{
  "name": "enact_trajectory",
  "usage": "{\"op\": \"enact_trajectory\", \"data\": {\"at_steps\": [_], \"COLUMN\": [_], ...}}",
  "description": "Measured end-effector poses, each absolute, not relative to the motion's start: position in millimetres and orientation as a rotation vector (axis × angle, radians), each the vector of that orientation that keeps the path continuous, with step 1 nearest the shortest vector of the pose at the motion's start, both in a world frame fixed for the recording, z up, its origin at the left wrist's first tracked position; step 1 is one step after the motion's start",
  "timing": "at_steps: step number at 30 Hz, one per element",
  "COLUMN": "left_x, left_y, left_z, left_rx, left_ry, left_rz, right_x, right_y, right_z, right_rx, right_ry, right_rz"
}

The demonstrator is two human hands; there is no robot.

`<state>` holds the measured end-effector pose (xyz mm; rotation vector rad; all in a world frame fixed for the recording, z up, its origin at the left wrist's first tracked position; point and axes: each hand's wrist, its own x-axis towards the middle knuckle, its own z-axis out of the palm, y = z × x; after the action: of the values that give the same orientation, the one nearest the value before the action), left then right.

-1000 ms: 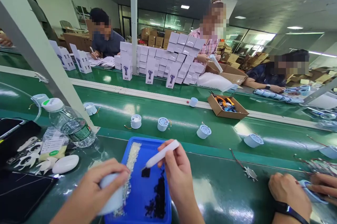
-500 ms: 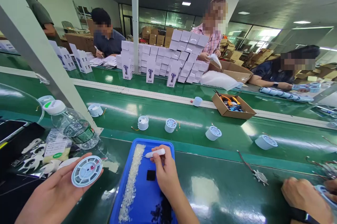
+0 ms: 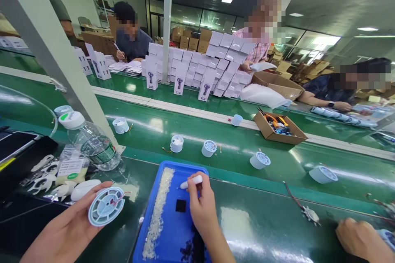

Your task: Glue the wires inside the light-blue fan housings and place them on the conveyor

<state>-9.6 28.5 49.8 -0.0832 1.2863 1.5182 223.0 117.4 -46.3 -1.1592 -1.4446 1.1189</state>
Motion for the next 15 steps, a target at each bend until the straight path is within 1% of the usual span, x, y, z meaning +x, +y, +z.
{"op": "enact_trajectory", "data": {"at_steps": [4, 6, 10, 15], "left_x": [-9.2, -9.0, -11.5, -6.8], "left_y": [26.5, 25.6, 25.3, 19.1], "left_z": [48.8, 48.2, 42.7, 36.2], "left_rx": [-0.048, -0.040, -0.004, 0.103], "left_ry": [1.230, 1.262, 1.220, 1.261], "left_rz": [1.525, 1.511, 1.502, 1.375], "right_x": [227.4, 228.3, 228.8, 228.2], "right_y": [118.3, 120.1, 120.7, 118.7], "right_z": [-35.1, -32.8, -40.1, -50.7], "right_rx": [-1.214, -1.232, -1.152, -1.128], "right_ry": [-1.627, -1.623, -1.462, -1.491], "right_rz": [0.988, 0.923, 1.027, 1.057]}}
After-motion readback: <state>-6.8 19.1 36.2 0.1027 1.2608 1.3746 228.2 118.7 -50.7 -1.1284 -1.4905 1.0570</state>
